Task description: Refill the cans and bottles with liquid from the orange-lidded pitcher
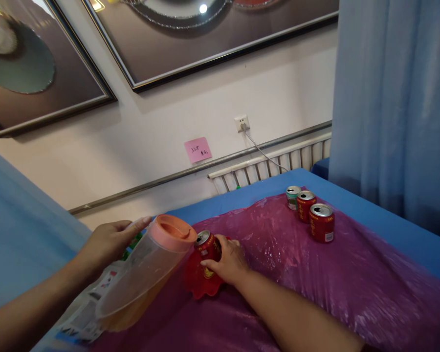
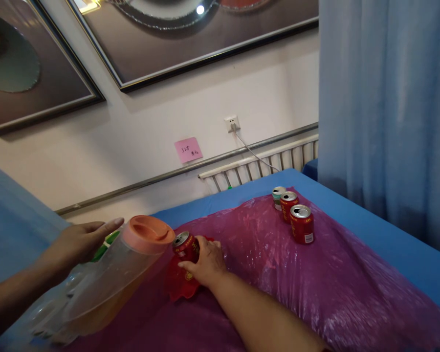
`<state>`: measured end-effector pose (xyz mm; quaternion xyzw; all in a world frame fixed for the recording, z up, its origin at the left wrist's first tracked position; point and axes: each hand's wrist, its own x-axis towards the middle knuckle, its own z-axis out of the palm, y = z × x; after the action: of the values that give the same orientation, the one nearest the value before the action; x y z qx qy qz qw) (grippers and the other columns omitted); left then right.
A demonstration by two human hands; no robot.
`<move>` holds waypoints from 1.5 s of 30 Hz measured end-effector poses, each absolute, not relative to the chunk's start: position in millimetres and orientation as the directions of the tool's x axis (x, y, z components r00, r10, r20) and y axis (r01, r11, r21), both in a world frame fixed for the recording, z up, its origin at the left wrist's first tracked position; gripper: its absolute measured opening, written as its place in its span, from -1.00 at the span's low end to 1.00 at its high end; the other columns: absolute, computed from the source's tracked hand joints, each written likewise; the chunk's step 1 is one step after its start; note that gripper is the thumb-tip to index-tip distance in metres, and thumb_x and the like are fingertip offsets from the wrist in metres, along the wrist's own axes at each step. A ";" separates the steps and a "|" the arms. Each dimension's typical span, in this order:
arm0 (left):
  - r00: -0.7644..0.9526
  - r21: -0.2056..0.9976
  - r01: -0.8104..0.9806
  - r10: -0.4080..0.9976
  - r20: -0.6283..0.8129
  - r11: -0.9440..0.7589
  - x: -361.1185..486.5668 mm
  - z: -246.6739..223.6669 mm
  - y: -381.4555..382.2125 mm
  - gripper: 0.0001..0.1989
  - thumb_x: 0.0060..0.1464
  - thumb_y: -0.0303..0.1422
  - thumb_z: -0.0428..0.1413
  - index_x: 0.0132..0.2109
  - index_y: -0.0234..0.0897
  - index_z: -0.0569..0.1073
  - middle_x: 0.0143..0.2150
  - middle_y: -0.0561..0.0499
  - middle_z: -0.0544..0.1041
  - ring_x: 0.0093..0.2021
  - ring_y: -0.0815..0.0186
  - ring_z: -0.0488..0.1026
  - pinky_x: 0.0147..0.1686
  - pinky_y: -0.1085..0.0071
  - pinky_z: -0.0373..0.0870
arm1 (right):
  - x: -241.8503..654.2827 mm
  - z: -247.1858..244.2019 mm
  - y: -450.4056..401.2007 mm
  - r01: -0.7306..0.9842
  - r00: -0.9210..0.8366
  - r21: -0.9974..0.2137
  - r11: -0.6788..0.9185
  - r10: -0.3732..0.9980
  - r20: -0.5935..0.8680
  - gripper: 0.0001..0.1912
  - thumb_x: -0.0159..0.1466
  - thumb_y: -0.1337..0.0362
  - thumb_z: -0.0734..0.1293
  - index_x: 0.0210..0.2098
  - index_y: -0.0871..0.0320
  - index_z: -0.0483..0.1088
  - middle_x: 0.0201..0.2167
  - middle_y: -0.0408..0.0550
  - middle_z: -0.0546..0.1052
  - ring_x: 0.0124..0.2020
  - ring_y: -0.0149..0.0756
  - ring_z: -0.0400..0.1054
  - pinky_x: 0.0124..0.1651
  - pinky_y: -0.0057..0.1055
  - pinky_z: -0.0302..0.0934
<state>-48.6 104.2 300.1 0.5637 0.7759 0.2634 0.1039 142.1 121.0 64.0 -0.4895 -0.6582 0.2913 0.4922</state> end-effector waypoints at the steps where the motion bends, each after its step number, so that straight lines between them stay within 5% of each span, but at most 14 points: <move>1: -0.346 0.515 0.826 0.928 0.138 0.231 -48.3 300.2 104.1 -0.47 -0.31 0.18 0.22 -0.53 -0.25 0.51 -0.72 0.15 0.20 -0.67 0.39 0.09 -0.67 0.46 0.00 | 142.0 64.2 121.1 0.357 -0.035 -0.866 0.349 0.932 0.361 -0.36 0.02 0.04 0.58 0.04 0.03 0.40 -0.07 -0.04 0.59 -0.10 -0.08 0.45 0.02 -0.22 0.19; 40: -0.352 0.442 0.862 0.921 0.165 0.250 -47.0 301.1 106.1 -0.47 -0.27 0.16 0.19 -0.46 -0.26 0.56 -0.67 0.09 0.30 -0.61 0.32 0.21 -0.61 0.41 0.13 | 143.1 65.6 121.2 0.388 -0.045 -0.859 0.335 0.937 0.345 -0.34 0.02 0.01 0.57 0.06 0.05 0.39 -0.08 -0.02 0.59 -0.09 -0.08 0.46 0.01 -0.24 0.20; 45: -0.338 0.455 0.860 0.927 0.163 0.233 -44.6 301.2 104.1 -0.47 -0.28 0.18 0.18 -0.53 -0.25 0.54 -0.72 0.12 0.22 -0.66 0.37 0.11 -0.64 0.42 0.01 | 142.4 65.6 121.0 0.404 -0.047 -0.851 0.337 0.936 0.348 -0.33 0.03 0.00 0.57 0.07 0.04 0.38 -0.08 -0.02 0.59 -0.09 -0.11 0.47 0.01 -0.24 0.21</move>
<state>-44.6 104.1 301.2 0.5711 0.7821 0.2393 0.0705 142.4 121.0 65.6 -0.5024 -0.6668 0.2813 0.4732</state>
